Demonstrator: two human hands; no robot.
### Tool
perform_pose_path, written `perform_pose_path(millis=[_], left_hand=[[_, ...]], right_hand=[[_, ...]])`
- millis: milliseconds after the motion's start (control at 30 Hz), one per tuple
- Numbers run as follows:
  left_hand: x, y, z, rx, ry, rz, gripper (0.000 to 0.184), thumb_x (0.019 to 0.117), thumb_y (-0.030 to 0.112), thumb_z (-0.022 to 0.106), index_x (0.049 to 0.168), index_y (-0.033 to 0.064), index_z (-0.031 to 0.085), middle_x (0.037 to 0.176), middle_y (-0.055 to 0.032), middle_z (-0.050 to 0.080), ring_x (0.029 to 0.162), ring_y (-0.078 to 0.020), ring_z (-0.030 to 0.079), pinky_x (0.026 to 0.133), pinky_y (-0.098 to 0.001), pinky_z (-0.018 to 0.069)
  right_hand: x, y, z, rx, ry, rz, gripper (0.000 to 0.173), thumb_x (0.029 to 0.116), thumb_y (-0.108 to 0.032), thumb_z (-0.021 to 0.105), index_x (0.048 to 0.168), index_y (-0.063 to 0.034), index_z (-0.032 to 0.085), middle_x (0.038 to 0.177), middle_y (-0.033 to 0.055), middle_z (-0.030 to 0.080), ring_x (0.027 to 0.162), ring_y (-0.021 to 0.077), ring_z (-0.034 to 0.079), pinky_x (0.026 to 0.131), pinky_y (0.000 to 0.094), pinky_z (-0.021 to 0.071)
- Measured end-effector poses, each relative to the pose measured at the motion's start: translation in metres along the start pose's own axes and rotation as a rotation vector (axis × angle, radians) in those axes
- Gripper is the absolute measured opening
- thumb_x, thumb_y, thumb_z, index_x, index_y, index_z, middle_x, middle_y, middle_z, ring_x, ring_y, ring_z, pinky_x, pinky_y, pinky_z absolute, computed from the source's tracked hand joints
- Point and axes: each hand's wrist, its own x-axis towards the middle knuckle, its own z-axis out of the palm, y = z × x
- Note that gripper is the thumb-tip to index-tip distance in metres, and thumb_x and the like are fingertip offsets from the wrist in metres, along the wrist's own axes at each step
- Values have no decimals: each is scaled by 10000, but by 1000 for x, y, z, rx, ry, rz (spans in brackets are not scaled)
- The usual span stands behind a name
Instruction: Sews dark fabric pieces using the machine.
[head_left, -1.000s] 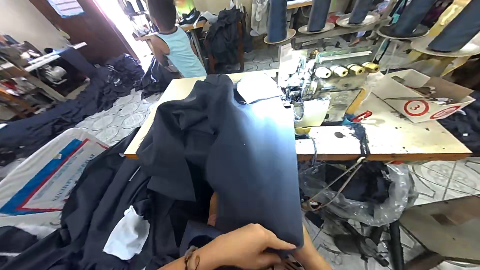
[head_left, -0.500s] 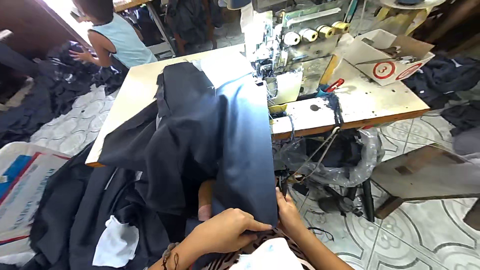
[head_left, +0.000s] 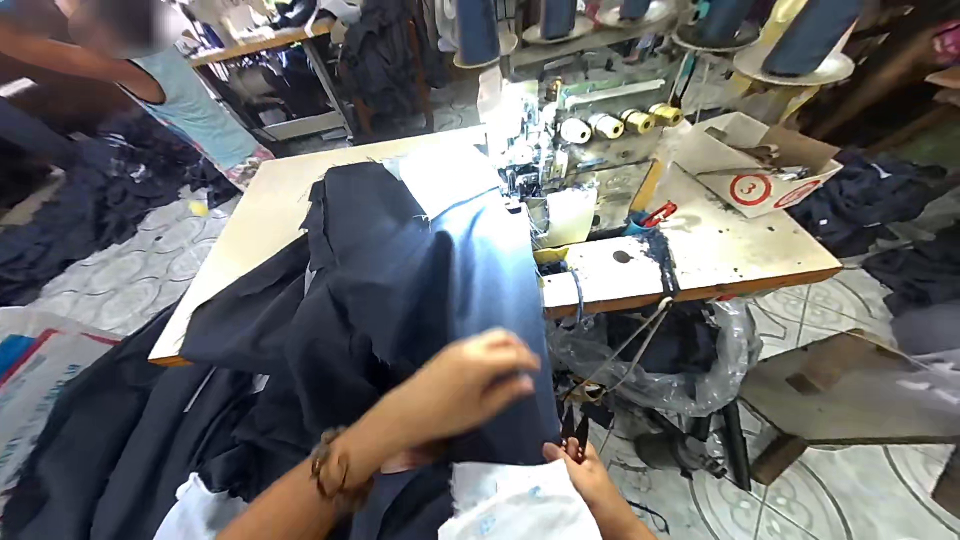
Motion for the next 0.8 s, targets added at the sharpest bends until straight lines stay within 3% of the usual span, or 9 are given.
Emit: perform_pose_path(millis=[67,133,267,333,433,533,600,700,800], left_hand=[[40,-23,-25,304,133,-138,384,1033,314,580,1340,100,667,1390,-152,614,1286,-294,597,1061,-477,502],[66,-50,-44,475,128,-285,538,1048,444,516,1456,97,572,1506,-223,507,1378,-412,499,1099,-609,403],[103,-82,-74,470,-54,-440,746,986,668,466,1574,210,430,1573,-196,439,1431,-395,444,1109,-610,393],[121,-88,-88,486,-171,-525,820,954,695,518,1607,222,363,1574,-219,415,1437,-407,426,1105,-616,395],[135,-100,-100,514,-186,-542,890,915,652,638,1596,142,378,1582,-289,380,1432,-469,414,1112,-631,369],[167,-118,-116,550,-360,-697,1135,794,822,622,1655,212,204,1671,-228,233,1518,-406,301,1171,-602,322],[182,-130,-121,587,-392,-764,1210,740,855,640,1664,248,149,1688,-213,193,1513,-414,308,1139,-637,349],[197,-145,-127,615,-366,-798,1186,763,848,625,1666,262,126,1683,-223,198,1471,-451,363,1072,-692,382],[201,-163,-128,544,-264,-777,1136,817,809,607,1662,198,156,1687,-240,166,1520,-445,278,1139,-676,319]], right_hand=[[5,1,-1,80,-33,23,236,963,-98,569,801,-268,585,592,-142,604,447,-48,500,449,135,440],[17,-4,1,103,-19,15,247,955,-110,580,761,-261,561,557,-131,567,421,-36,480,438,140,436],[54,-10,-1,126,-62,-13,274,958,-161,574,705,-265,563,498,-130,504,385,-37,434,403,135,392],[74,-15,0,125,-89,-21,270,973,-143,516,728,-242,570,501,-111,526,375,-27,443,390,138,397],[103,-29,5,141,-129,-23,291,987,-115,473,728,-215,564,495,-93,514,368,-15,434,387,142,397],[130,-45,13,136,-156,-56,308,1004,-99,465,731,-208,557,499,-93,511,373,-13,431,394,144,397],[143,-58,21,114,-113,-73,293,1027,-73,437,768,-177,527,515,-90,500,374,-12,413,390,143,393],[159,-77,34,77,-40,-62,260,1054,-62,431,812,-128,500,517,-68,482,370,4,401,386,160,396],[174,-90,44,59,-23,-67,212,1077,-83,434,879,-100,508,517,-63,469,377,5,400,397,160,395]])
